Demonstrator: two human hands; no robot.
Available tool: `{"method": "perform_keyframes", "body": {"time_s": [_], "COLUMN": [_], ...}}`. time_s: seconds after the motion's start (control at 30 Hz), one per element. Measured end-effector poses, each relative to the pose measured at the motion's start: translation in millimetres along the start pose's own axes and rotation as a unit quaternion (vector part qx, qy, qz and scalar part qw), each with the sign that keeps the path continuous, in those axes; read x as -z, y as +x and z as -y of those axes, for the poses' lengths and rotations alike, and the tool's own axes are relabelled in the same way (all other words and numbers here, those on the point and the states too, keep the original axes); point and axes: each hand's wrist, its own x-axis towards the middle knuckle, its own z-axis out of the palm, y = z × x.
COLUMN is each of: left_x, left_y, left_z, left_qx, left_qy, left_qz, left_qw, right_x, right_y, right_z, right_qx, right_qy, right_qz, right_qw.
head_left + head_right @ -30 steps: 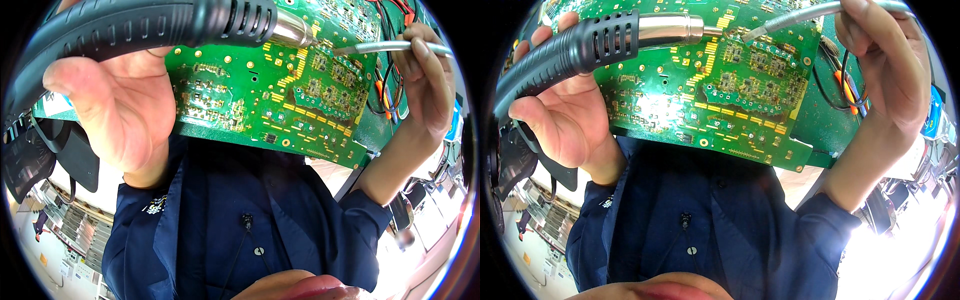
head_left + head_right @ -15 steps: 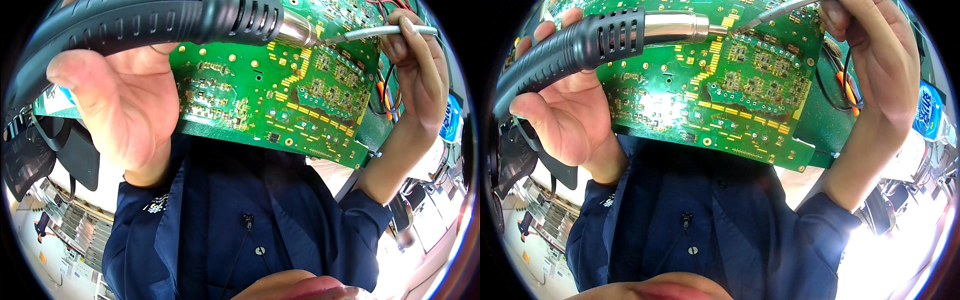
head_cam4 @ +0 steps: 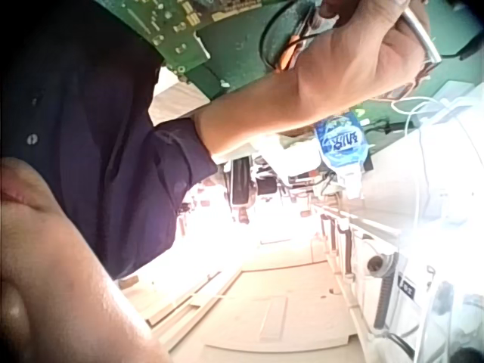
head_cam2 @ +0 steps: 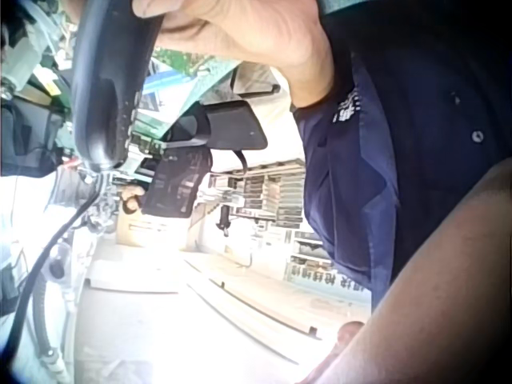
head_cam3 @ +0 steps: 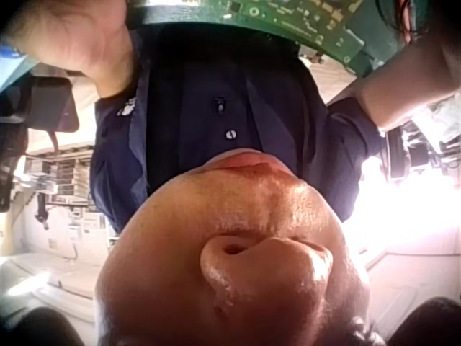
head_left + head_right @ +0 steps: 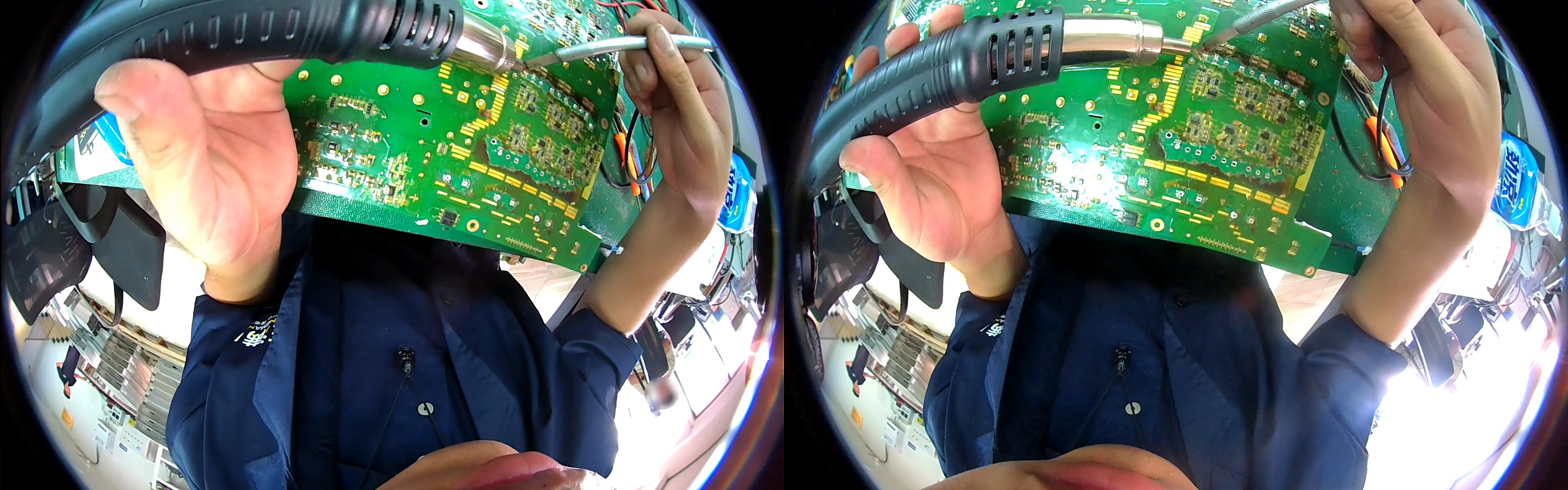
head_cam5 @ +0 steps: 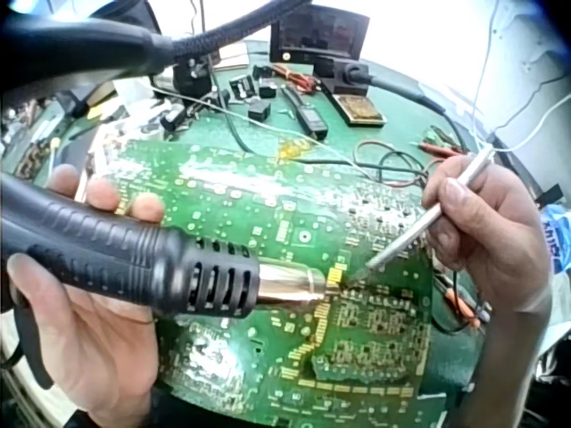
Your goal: The person uses a hot air rework tool and a metal probe to work on components of a green circuit board on a repair bench.
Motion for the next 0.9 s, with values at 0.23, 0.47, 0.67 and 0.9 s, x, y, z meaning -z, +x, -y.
{"method": "perform_keyframes", "body": {"time_s": [0.23,0.47,0.67,0.9], "left_x": [3.9,6.4,-1.8,-16.3], "left_y": [-1.7,-4.2,0.3,9.4], "left_z": [3.0,3.5,3.9,3.9], "left_qx": [0.004,-0.003,-0.013,-0.037], "left_qy": [-0.012,0.006,0.032,0.096], "left_qz": [0.004,0.004,0.018,0.043], "left_qw": [1.000,1.000,0.999,0.994], "right_x": [3.1,5.9,4.2,12.2], "right_y": [1.3,0.6,-0.2,-6.1], "right_z": [2.1,4.1,5.1,14.4], "right_qx": [-0.012,-0.004,0.013,0.008], "right_qy": [0.052,0.023,-0.014,-0.041], "right_qz": [0.015,0.001,0.028,-0.017], "right_qw": [0.998,1.000,0.999,0.999]}}
